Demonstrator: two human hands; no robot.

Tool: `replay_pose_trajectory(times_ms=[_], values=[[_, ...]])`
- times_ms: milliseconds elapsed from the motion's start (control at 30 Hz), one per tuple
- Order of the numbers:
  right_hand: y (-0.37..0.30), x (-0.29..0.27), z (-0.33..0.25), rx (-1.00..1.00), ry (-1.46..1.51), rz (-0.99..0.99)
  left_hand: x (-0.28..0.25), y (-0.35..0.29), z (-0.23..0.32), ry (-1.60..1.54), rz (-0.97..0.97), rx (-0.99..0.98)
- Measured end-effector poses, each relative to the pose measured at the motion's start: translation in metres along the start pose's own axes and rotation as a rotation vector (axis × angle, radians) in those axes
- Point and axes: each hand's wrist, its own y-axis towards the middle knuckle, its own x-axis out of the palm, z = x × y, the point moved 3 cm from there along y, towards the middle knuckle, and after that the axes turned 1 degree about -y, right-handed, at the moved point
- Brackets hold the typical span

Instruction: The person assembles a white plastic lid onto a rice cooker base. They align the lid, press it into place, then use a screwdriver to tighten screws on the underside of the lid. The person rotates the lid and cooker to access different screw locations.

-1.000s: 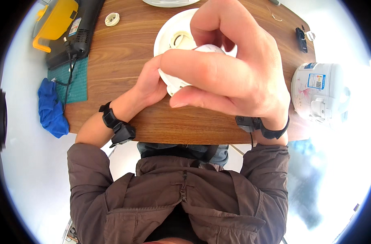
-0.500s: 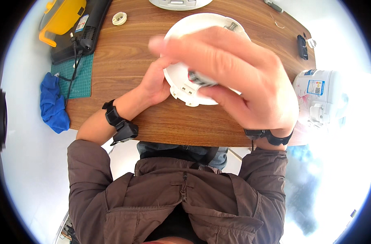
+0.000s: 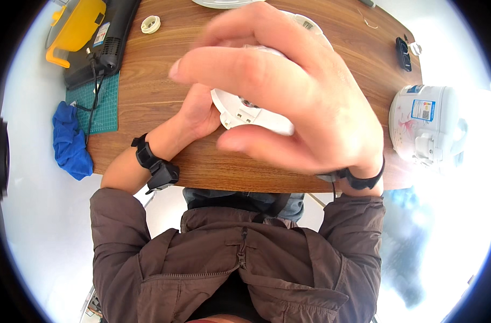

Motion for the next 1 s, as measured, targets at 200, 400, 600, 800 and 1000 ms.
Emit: replay_pose_trajectory(times_ms=[200,400,600,800,1000], values=[[-0.007,-0.008,-0.009,0.012,0.024,-0.133,0.011,-0.007,0.003,0.13,0.117,-0.056],[-0.006,0.0,-0.011,0.058,0.092,-0.051,-0.011,0.004,-0.006,0.015,0.016,-0.011],[-0.001,-0.011,-0.025,0.106,-0.089,-0.217,-0.004,0.006,-0.005,0.029,0.0,-0.021],[-0.005,0.004,-0.023,0.203,-0.033,0.016,0.011,-0.009,0.003,0.096,0.097,-0.038],[-0.005,-0.007,-0.015,0.248,-0.113,0.057,0.0,-0.002,-0.002,0.043,0.066,-0.029]])
